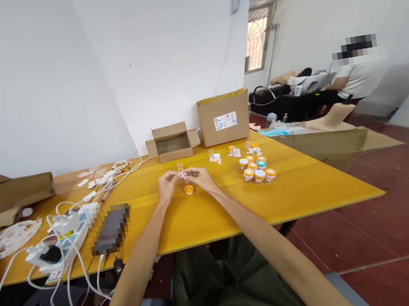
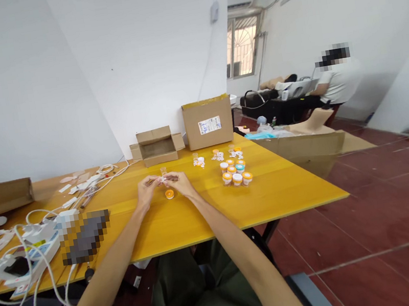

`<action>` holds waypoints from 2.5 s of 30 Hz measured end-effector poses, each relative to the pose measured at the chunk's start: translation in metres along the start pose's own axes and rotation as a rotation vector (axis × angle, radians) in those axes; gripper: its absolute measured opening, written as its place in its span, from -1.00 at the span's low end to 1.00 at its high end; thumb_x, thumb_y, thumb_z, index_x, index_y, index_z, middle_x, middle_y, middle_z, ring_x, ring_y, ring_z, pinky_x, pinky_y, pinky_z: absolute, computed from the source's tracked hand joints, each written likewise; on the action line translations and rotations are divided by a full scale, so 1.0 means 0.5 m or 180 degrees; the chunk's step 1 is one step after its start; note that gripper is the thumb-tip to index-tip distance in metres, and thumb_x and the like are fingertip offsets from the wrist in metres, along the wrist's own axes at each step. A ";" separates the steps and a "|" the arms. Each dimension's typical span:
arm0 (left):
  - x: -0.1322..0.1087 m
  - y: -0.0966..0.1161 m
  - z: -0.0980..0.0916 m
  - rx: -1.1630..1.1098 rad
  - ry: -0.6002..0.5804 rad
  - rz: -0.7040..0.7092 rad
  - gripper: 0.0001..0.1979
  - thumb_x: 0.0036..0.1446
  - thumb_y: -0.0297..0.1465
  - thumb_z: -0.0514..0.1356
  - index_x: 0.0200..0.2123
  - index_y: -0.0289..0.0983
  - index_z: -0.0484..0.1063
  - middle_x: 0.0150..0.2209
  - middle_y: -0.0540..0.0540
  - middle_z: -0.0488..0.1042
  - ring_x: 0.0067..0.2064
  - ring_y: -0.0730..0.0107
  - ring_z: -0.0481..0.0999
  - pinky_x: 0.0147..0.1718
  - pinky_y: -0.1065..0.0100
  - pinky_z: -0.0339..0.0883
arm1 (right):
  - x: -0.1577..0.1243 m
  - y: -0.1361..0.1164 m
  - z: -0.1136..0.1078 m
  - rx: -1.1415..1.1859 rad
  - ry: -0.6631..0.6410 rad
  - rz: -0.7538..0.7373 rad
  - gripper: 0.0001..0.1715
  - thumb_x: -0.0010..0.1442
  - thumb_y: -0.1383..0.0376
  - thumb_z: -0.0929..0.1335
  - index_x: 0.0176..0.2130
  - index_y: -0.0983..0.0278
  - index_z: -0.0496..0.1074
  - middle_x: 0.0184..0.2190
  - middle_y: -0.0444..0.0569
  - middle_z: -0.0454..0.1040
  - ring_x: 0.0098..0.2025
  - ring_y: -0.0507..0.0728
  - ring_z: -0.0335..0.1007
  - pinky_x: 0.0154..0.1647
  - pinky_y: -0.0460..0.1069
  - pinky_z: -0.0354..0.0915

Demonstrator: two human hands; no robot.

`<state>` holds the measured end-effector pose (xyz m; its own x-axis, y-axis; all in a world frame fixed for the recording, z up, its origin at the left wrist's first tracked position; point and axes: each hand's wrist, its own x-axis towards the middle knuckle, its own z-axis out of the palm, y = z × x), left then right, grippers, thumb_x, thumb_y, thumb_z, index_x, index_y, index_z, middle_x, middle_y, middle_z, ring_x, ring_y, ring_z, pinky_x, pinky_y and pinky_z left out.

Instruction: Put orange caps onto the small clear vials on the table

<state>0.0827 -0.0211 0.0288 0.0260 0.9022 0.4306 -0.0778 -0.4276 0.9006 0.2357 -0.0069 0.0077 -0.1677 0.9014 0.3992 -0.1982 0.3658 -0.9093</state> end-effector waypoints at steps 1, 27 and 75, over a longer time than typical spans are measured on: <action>0.000 0.001 0.000 0.0009 -0.0021 0.0004 -0.74 -0.20 -0.21 0.44 -0.54 -0.26 0.54 -0.50 -0.03 0.55 -0.39 0.30 0.55 -0.28 0.26 0.45 | -0.001 0.000 0.000 -0.0018 0.0005 -0.0006 -0.62 -0.20 0.10 0.55 -0.36 0.24 0.58 -0.42 -0.05 0.60 -0.36 0.13 0.52 -0.24 0.06 0.47; -0.005 0.007 -0.002 -0.0172 -0.0207 -0.0396 -0.68 -0.22 -0.18 0.46 -0.46 -0.27 0.55 -0.41 -0.08 0.59 -0.31 0.28 0.56 -0.15 0.24 0.42 | 0.000 -0.007 0.002 -0.0205 0.0128 -0.0102 -0.68 -0.17 0.13 0.53 -0.38 0.22 0.56 -0.41 -0.06 0.60 -0.35 0.14 0.52 -0.27 0.04 0.46; -0.002 0.009 0.002 -0.0047 -0.0089 -0.0187 -0.68 -0.21 -0.21 0.45 -0.39 -0.26 0.56 -0.28 -0.14 0.62 -0.15 0.18 0.59 -0.06 0.19 0.40 | -0.007 -0.020 0.006 -0.0429 0.0173 -0.0149 -0.62 -0.05 -0.03 0.47 -0.39 0.22 0.58 -0.40 -0.06 0.59 -0.36 0.12 0.47 -0.31 0.00 0.41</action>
<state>0.0833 -0.0242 0.0323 0.0587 0.9237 0.3786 -0.0902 -0.3728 0.9235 0.2356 -0.0144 0.0156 -0.1080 0.8925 0.4379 -0.0726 0.4322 -0.8988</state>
